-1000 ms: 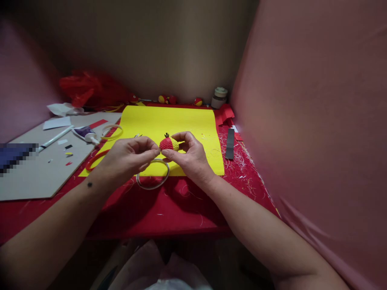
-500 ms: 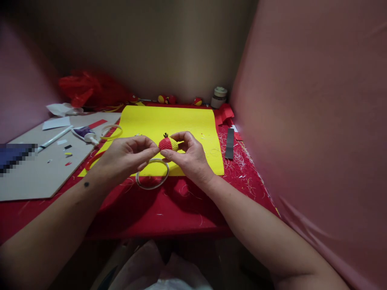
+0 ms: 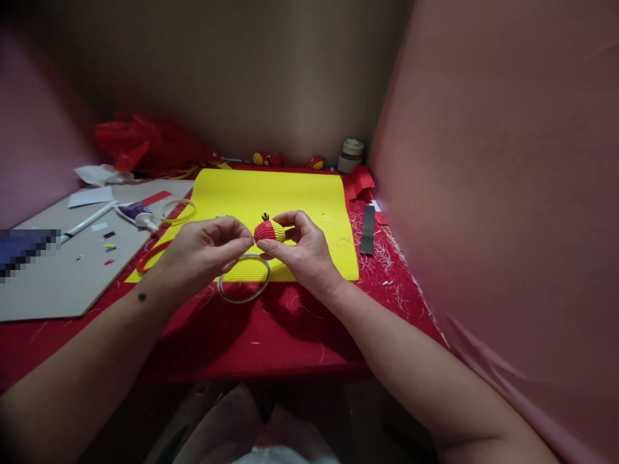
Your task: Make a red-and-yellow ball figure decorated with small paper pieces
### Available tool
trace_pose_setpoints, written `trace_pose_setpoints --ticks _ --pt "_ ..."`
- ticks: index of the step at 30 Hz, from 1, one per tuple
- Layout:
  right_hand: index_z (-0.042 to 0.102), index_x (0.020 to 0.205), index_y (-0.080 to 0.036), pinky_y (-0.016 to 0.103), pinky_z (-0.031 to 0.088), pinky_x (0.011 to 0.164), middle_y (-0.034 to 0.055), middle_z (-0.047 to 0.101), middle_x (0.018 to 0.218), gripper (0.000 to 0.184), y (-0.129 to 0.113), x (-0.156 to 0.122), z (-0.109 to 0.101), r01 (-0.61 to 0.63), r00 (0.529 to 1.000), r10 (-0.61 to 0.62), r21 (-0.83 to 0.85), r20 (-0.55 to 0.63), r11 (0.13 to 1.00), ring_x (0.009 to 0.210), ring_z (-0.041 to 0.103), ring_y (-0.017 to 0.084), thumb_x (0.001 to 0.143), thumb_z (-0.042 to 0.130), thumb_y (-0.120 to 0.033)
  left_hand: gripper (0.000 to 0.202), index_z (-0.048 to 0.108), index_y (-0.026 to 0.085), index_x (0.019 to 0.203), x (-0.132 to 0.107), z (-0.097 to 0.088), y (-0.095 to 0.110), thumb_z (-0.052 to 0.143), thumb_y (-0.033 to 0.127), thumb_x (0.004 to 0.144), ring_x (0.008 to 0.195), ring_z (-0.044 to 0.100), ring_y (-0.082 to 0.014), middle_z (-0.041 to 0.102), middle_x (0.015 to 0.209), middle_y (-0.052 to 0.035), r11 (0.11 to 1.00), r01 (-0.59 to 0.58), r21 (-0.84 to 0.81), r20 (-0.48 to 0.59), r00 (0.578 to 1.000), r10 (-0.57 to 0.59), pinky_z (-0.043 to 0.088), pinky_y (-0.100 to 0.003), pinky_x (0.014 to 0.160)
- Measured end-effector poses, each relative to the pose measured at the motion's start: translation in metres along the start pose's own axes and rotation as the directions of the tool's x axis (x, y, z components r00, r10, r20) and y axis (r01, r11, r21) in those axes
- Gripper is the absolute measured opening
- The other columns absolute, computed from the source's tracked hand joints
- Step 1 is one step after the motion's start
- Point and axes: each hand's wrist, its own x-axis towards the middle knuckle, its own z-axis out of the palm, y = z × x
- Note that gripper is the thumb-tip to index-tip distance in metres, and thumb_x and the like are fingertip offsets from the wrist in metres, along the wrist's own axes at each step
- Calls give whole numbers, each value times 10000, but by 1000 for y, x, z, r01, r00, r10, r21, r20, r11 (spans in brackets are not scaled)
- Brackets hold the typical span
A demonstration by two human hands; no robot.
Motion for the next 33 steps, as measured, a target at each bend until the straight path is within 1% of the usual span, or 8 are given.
trace_pose_setpoints --ticks 8,13,17,22,24,27,30,33 --pt "546 904 -215 347 602 674 -22 652 780 445 -1 1 1 -94 995 89 155 37 984 702 661 154 594 851 -312 85 578 164 673 0 0 -1 560 207 745 439 383 -65 480 497 57 999 -46 29 -31 998 46 311 -196 439" --pt "550 875 -209 341 597 661 -15 663 797 431 -5 2 3 -138 990 138 234 18 962 721 659 155 574 847 -290 83 580 157 658 -1 0 1 573 197 731 446 379 -59 490 510 53 999 -44 21 -58 997 45 300 -192 432" --pt "561 838 -202 347 591 653 -12 666 773 384 -6 5 0 -173 985 172 312 31 934 678 638 147 573 835 -250 81 566 163 647 -2 -2 2 586 188 722 413 357 -52 455 467 61 995 11 -97 -66 998 -17 259 -191 398" --pt "602 815 -201 397 596 706 23 671 811 330 -4 9 -7 -265 964 257 380 72 886 718 628 182 574 819 -266 90 553 174 639 1 -10 -3 628 192 685 383 339 -54 429 440 59 927 59 -370 -63 994 -89 236 -200 381" --pt "634 822 -198 417 595 718 38 675 827 319 -4 10 -9 -306 952 290 376 98 875 708 626 195 573 813 -288 94 561 175 642 3 -13 -5 639 201 687 378 343 -57 429 430 55 909 78 -409 -40 994 -103 236 -203 381" --pt "668 846 -198 436 583 716 52 685 844 327 -4 12 -11 -343 939 319 353 126 870 671 624 202 578 807 -325 106 574 174 653 3 -14 -6 654 222 703 369 339 -57 428 412 54 913 108 -395 -3 993 -119 231 -205 381" --pt "671 834 -202 428 567 732 55 690 847 309 -3 16 -15 -303 953 295 330 75 894 721 634 212 590 800 -341 122 578 173 661 3 -14 -5 655 243 724 369 345 -57 432 412 53 922 115 -369 27 993 -113 238 -205 384" --pt "653 797 -206 376 545 722 52 694 859 295 1 23 -23 -219 970 240 263 -49 940 806 639 211 577 811 -321 140 574 175 663 3 -15 -4 645 262 746 370 348 -56 440 416 53 938 117 -326 41 993 -109 254 -204 388"
